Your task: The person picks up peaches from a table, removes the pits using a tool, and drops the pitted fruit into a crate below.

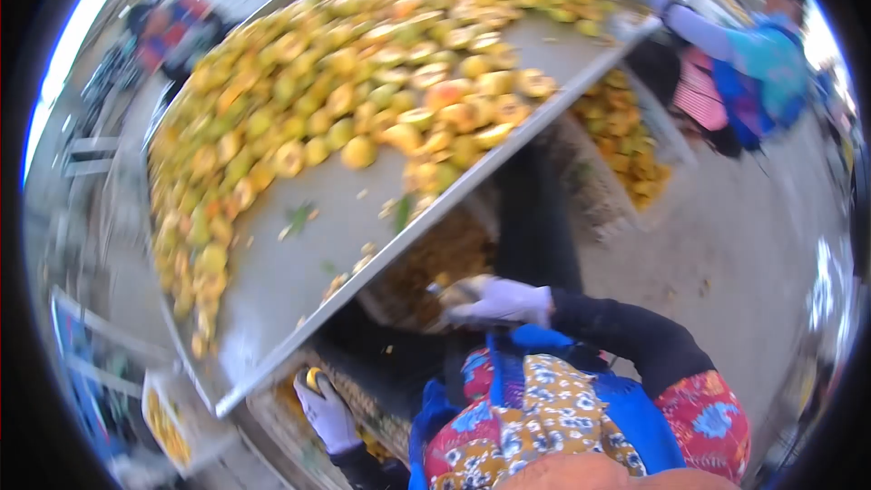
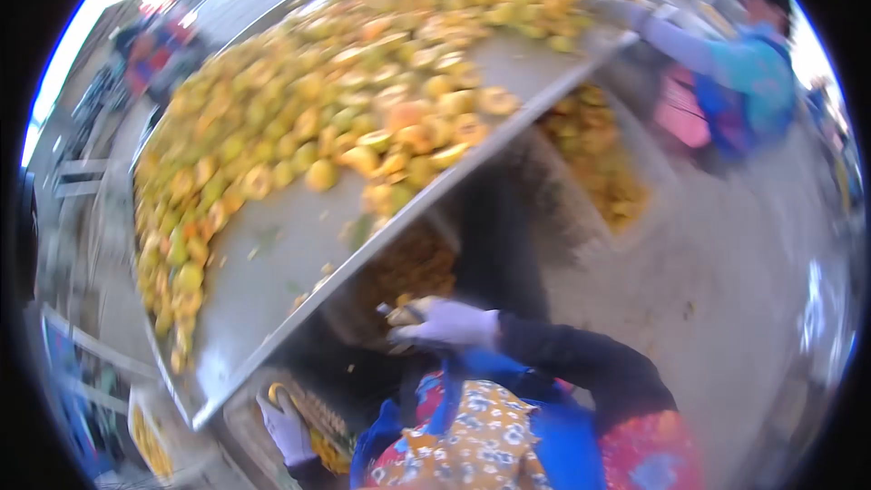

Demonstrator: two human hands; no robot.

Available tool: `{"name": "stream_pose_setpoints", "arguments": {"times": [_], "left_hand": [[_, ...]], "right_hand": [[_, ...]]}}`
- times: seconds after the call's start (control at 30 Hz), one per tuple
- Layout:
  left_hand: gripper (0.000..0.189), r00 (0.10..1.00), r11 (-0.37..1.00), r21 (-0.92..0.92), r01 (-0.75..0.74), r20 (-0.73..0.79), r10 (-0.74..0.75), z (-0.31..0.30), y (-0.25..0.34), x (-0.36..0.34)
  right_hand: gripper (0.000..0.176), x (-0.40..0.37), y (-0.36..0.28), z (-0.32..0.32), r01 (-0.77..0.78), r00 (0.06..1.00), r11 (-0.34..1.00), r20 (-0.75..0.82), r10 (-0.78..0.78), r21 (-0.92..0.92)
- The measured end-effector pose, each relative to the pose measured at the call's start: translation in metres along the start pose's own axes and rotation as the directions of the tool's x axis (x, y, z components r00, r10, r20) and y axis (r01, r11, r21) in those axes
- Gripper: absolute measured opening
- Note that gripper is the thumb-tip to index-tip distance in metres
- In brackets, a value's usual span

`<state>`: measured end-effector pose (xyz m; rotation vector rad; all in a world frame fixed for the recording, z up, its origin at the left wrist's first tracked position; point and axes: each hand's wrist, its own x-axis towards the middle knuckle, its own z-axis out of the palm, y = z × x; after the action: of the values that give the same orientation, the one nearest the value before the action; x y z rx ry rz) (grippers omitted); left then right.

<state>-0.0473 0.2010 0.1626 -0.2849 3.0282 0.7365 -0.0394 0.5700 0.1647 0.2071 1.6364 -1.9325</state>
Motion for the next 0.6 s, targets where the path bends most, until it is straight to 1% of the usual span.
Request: {"name": "stream_pose_setpoints", "arguments": {"times": [0.03, 0.07, 0.1, 0.13, 0.17, 0.2, 0.23, 0.27, 0.3, 0.33, 0.37, 0.4, 0.43, 0.47, 0.5, 0.53, 0.57, 0.6], "left_hand": [[0.055, 0.993, 0.98, 0.164, 0.114, -0.014, -0.113, -0.025, -0.015, -0.002], [0.064, 0.98, 0.882, 0.432, 0.187, -0.14, -0.139, -0.039, -0.03, -0.004], [0.069, 0.971, 0.846, 0.493, 0.203, -0.216, -0.107, -0.052, -0.043, -0.009], [0.067, 0.969, 0.866, 0.459, 0.197, -0.225, -0.101, -0.071, -0.032, 0.004], [0.062, 0.973, 0.91, 0.4, 0.111, -0.229, -0.019, -0.084, -0.026, 0.022], [0.057, 0.979, 0.975, 0.22, 0.02, -0.2, 0.025, -0.096, -0.005, 0.046], [0.054, 0.982, 0.986, 0.153, -0.071, -0.162, 0.096, -0.095, 0.033, 0.072], [0.053, 0.957, 0.933, 0.308, -0.184, -0.16, 0.241, -0.085, 0.045, 0.102], [0.052, 0.94, 0.927, 0.262, -0.269, -0.141, 0.312, -0.073, 0.058, 0.135], [0.054, 0.927, 0.922, 0.169, -0.349, -0.084, 0.366, -0.063, 0.083, 0.164], [0.055, 0.895, 0.892, 0.156, -0.425, -0.075, 0.44, -0.045, 0.096, 0.205], [0.057, 0.892, 0.886, 0.115, -0.45, -0.002, 0.453, -0.037, 0.122, 0.239], [0.058, 0.832, 0.831, 0.141, -0.539, -0.064, 0.551, -0.009, 0.129, 0.283], [0.062, 0.846, 0.843, 0.108, -0.527, -0.028, 0.532, -0.002, 0.16, 0.306], [0.062, 0.89, 0.883, 0.119, -0.455, 0.073, 0.449, 0.005, 0.187, 0.325], [0.066, 0.904, 0.893, 0.153, -0.423, 0.144, 0.404, 0.027, 0.198, 0.347], [0.065, 0.9, 0.91, 0.103, -0.402, 0.23, 0.371, 0.051, 0.203, 0.365], [0.062, 0.907, 0.893, 0.172, -0.417, 0.151, 0.394, 0.076, 0.208, 0.365]], "right_hand": [[0.036, 0.003, -0.007, -0.002, 0.019, 0.997, 0.989, -0.078, -0.03, -0.145], [0.036, 0.006, -0.014, -0.005, 0.138, 0.969, 0.946, -0.156, -0.19, -0.293], [0.035, -0.002, -0.031, -0.015, 0.195, 0.934, 0.87, -0.184, -0.306, -0.453], [0.035, 0.002, -0.047, -0.02, 0.213, 0.89, 0.788, -0.217, -0.4, -0.578], [0.031, 0.01, -0.063, -0.022, 0.31, 0.794, 0.715, -0.244, -0.557, -0.626], [0.029, 0.012, -0.083, -0.027, 0.257, 0.781, 0.741, -0.318, -0.537, -0.621], [0.03, 0.024, -0.086, -0.061, 0.288, 0.696, 0.645, -0.309, -0.649, -0.708], [0.031, 0.033, -0.104, -0.072, 0.325, 0.579, 0.542, -0.29, -0.762, -0.775], [0.031, 0.043, -0.116, -0.091, 0.249, 0.525, 0.476, -0.296, -0.798, -0.843], [0.034, 0.051, -0.129, -0.112, 0.261, 0.485, 0.426, -0.264, -0.834, -0.866], [0.035, 0.069, -0.14, -0.13, 0.193, 0.445, 0.365, -0.251, -0.86, -0.911], [0.037, 0.088, -0.151, -0.149, 0.201, 0.426, 0.313, -0.205, -0.881, -0.928], [0.036, 0.104, -0.165, -0.161, 0.072, 0.5, 0.38, -0.296, -0.814, -0.922], [0.04, 0.123, -0.175, -0.175, 0.094, 0.507, 0.403, -0.305, -0.806, -0.91], [0.043, 0.146, -0.18, -0.19, 0.107, 0.508, 0.432, -0.324, -0.798, -0.896], [0.046, 0.17, -0.186, -0.203, 0.12, 0.506, 0.458, -0.342, -0.791, -0.881], [0.049, 0.189, -0.195, -0.205, 0.136, 0.561, 0.517, -0.365, -0.743, -0.845], [0.052, 0.209, -0.204, -0.207, 0.148, 0.615, 0.575, -0.381, -0.691, -0.805]]}}
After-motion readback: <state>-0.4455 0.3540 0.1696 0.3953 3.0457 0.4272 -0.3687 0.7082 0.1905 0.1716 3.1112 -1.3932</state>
